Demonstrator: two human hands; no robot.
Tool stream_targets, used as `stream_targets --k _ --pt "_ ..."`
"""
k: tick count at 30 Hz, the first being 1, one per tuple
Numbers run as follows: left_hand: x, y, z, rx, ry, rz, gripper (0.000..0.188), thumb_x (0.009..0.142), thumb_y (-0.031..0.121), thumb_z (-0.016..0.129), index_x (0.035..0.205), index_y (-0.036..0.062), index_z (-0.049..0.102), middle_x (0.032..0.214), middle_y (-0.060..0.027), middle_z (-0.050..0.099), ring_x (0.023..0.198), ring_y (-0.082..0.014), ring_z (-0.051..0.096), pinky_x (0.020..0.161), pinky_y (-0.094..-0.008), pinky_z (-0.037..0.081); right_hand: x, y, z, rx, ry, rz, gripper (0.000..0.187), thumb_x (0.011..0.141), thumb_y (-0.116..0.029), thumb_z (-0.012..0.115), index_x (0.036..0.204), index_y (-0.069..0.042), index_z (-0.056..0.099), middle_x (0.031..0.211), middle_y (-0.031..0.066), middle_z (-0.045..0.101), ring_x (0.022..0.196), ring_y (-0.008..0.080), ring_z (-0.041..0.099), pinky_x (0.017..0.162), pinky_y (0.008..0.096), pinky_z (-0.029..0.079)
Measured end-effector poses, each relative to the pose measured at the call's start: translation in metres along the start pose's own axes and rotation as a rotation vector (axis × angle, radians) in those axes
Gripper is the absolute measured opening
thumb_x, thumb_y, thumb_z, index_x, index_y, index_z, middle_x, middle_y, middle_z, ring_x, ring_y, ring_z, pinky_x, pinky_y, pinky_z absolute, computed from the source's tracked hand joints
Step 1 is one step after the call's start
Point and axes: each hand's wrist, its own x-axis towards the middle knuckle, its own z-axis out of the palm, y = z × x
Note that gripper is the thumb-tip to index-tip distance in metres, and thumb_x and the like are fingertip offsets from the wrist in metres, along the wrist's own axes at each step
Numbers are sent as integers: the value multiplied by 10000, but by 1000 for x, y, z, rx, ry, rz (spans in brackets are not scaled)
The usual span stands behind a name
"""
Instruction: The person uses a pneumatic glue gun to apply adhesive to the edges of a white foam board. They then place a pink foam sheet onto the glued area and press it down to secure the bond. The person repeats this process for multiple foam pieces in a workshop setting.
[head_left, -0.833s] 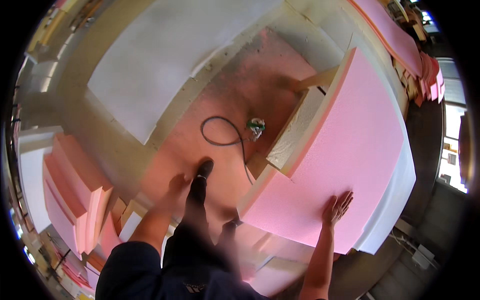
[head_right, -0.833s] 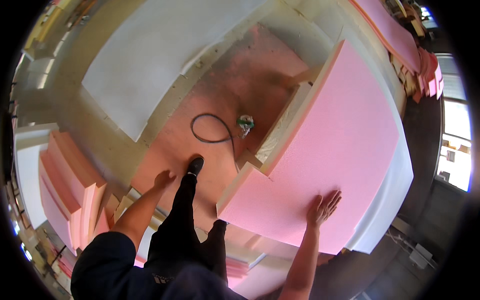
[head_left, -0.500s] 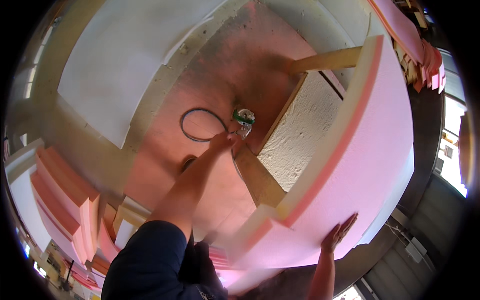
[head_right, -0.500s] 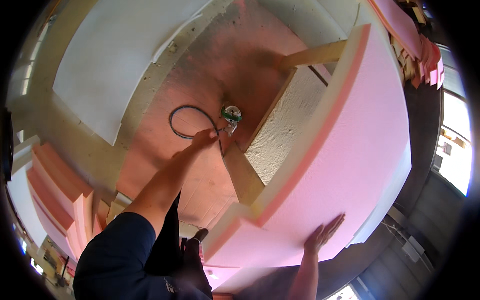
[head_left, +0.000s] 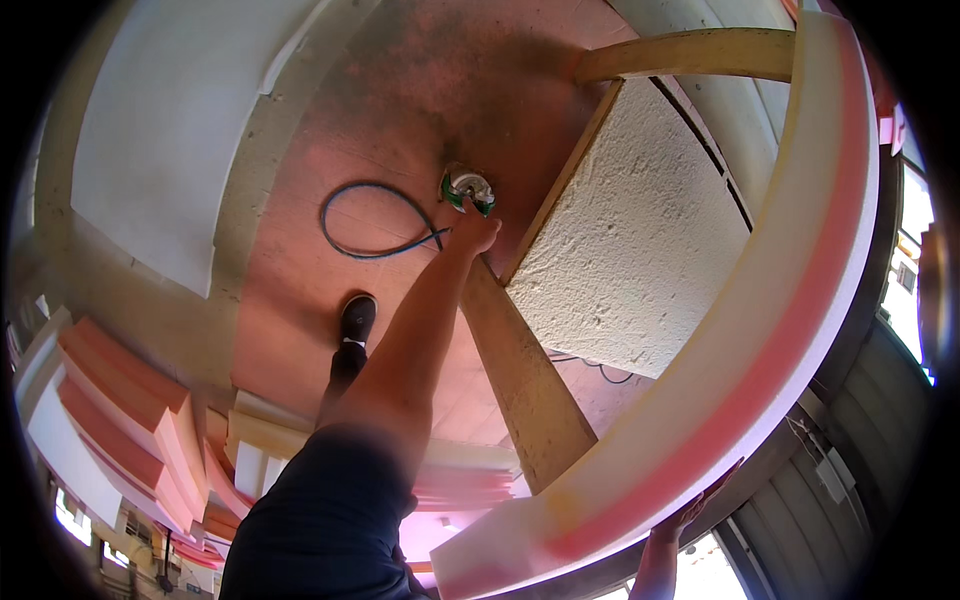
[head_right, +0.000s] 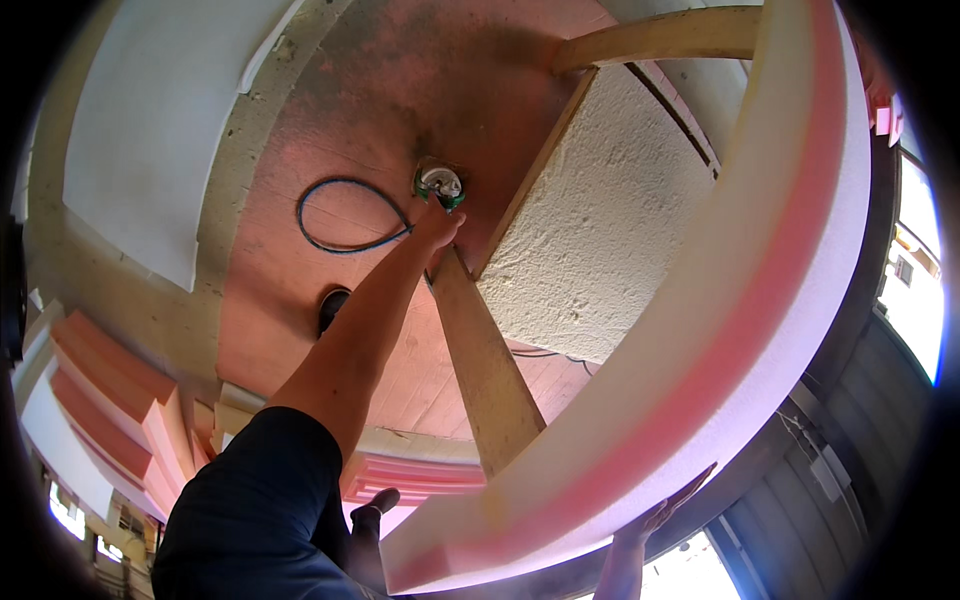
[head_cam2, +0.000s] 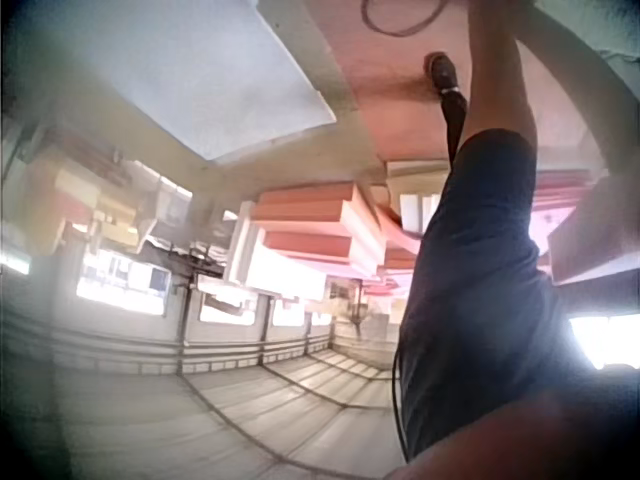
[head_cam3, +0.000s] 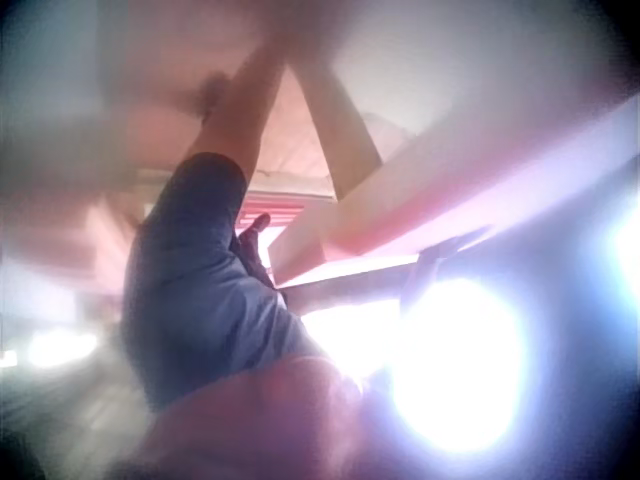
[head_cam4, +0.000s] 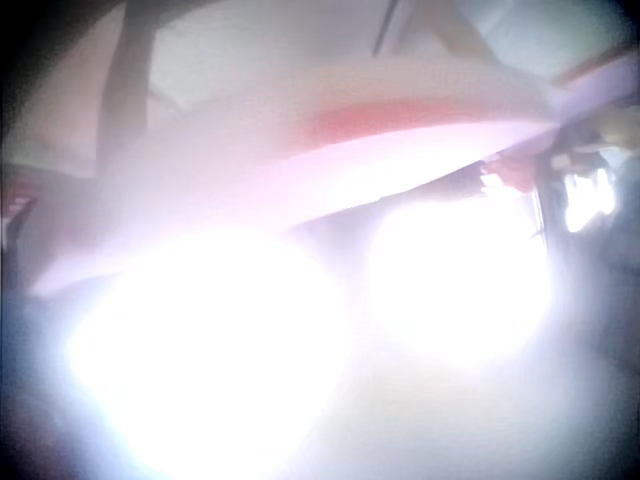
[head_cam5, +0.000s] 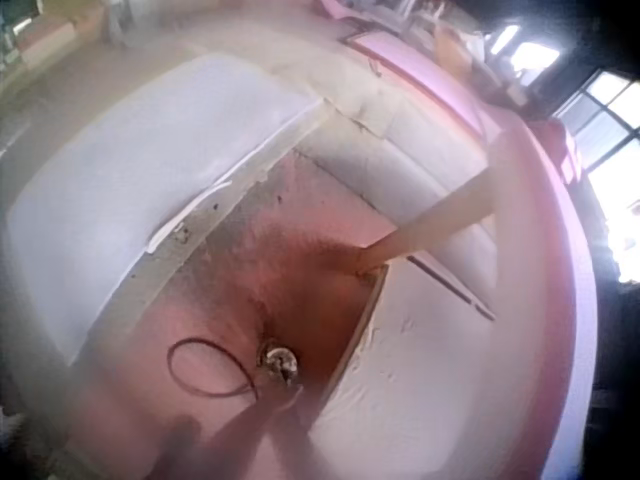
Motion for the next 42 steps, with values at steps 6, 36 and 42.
stream_targets --k 6,36,42 --pt "7 -24 -16 128 180 72 926 821 348 703 1529 18 205 1277 -303 587 1180 -457 579 977 -479 482 5 7 3 18 -1 -18 847 1009 -648 223 1585 -31 151 1642 206 148 1512 377 167 1214 516 156" --pt "-702 -52 -223 -618 -87 380 426 972 306 516 1256 -3 589 1122 -150 672 1057 -326 651 845 -492 573 -266 -74 -78 657 128 -376 772 894 -346 689 1526 -95 323 1428 199 487 1287 387 497 1064 445 442" --pt "-812 7 -115 -690 -321 414 441 949 313 506 1233 -20 557 1167 -151 625 1003 -284 618 925 -443 498 -417 -56 -77 782 96 -465 837 863 -345 717 1538 -92 291 1335 204 542 1221 392 526 1011 460 462"
